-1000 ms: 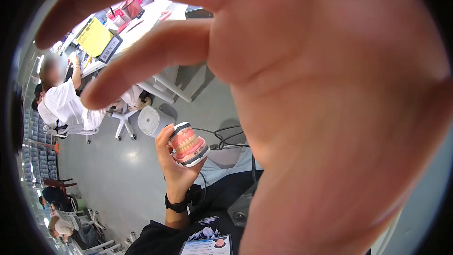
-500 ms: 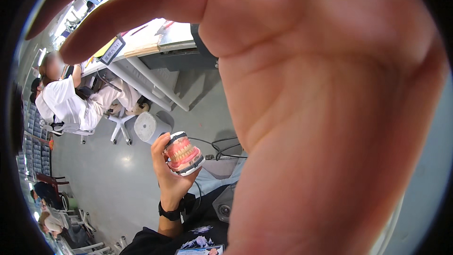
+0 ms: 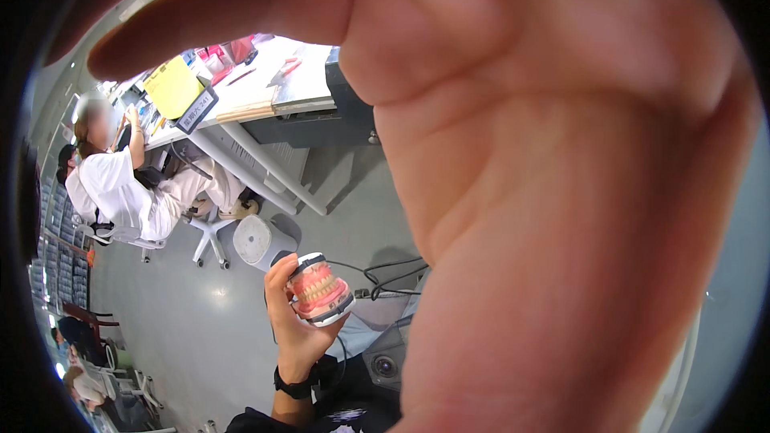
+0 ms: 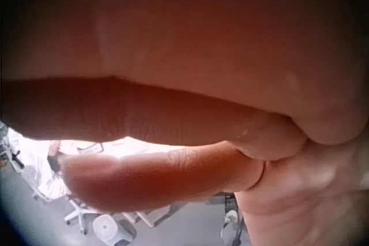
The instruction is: Adjusting, cleaning, and marking dental denture models using hand tools and wipes.
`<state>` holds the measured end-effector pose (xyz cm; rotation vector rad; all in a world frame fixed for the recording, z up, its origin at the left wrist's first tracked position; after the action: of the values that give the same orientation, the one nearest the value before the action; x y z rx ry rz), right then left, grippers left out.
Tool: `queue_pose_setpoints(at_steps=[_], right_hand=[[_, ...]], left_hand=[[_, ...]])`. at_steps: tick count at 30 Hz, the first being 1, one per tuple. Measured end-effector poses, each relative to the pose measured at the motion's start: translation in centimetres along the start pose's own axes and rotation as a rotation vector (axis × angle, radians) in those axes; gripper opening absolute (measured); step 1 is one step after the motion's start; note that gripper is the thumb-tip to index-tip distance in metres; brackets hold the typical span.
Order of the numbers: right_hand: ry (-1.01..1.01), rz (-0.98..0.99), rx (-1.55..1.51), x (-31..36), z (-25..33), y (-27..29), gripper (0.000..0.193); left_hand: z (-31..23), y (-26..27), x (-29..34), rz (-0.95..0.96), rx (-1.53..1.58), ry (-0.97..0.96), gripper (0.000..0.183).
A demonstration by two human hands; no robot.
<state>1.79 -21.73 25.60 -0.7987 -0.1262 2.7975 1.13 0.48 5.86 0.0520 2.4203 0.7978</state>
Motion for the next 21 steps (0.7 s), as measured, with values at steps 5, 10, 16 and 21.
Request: queue_pose_setpoints(at_steps=[5,10,16,21], right_hand=[[0.027,-0.111,-0.011,0.0,0.7,2.1,0.136],[-0.071,-0.199,-0.085,-1.4,1.1,1.0,0.143],[0.263,0.505,0.259,0.1,-2.5,3.1,0.039],[-0.266,0.901,0.993,5.1,-15.3,9.8,0.018]], left_hand=[[0.1,-1.1,-0.4,0.029,0.019,0.02,0.094],[-0.3,-0.8,-1.6,0.003,-0.046,0.017,0.086],[-0.6,-1.1,-0.1,-0.013,0.004,0.008,0.086],[0.0,-0.2,0.1,-0.074,0.146,0.071,0.087]])
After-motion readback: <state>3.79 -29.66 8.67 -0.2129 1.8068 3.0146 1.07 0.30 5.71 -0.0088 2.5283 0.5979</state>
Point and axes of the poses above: each hand's wrist, its own x-axis away from the middle knuckle, its own y-axis out of the back of the hand, z = x × y, the point moved 6 cm from there along -x, towards the middle knuckle
